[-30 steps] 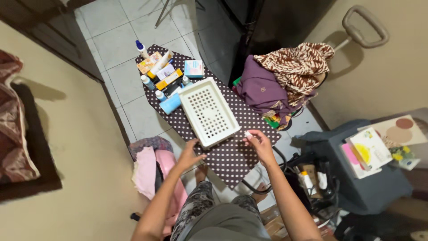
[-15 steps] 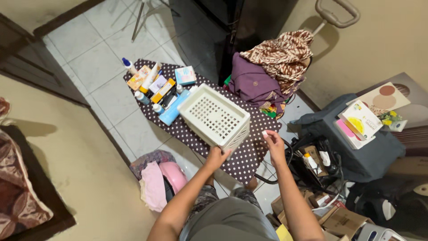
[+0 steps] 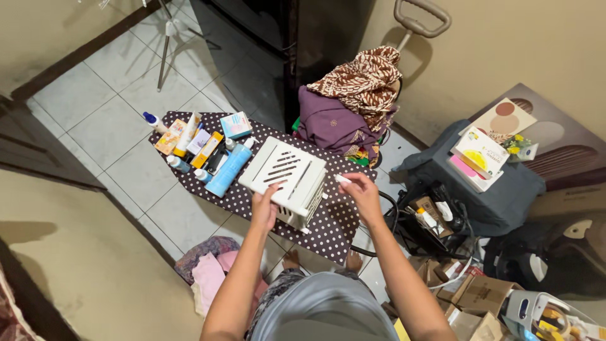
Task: The person assembles a white plastic storage basket by snapping together its side panels and base on a polka-dot table. They then place several small bottles and boxes into the assembled basket.
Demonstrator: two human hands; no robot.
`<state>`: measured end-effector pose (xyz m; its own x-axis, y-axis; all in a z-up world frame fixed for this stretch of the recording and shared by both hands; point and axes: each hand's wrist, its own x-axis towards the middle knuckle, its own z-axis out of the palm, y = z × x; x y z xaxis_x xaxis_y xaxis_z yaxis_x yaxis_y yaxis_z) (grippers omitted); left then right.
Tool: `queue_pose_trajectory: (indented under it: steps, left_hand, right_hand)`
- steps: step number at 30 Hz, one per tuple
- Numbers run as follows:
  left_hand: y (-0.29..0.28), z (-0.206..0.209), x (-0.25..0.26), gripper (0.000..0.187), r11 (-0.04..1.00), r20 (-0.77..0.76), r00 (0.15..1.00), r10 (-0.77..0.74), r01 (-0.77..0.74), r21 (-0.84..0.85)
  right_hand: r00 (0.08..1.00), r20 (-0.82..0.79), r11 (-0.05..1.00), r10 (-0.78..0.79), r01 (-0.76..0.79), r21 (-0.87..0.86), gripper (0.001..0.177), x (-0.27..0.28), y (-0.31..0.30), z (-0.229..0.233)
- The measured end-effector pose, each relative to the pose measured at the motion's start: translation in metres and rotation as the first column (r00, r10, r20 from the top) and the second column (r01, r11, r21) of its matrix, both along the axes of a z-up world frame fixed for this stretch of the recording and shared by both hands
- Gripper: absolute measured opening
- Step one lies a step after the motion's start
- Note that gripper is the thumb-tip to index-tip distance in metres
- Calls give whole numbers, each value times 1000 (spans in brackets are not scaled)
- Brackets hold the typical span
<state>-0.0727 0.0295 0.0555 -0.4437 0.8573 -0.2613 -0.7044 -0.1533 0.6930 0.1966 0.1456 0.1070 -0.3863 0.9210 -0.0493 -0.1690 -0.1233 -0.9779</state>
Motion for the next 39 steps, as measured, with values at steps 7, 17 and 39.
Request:
queue_pose_trajectory:
  steps: [7,17,39]
  left_hand:
    - [-10,-3,-16,36,998,44,998,51,-53,41]
    - [-11,-3,-20,36,997,89,993,77,-77,-5]
    - [-10,7,-22,35,995,163,983,88,-80,-51]
  right_hand:
    - [996,-76,999,36,-38,-32,32,-45,-4,-2]
    - [997,-57,998,-58,58,-9,29,-78,-3,-3]
    - [979,126,982,158,-170,88,31,-72,21,27]
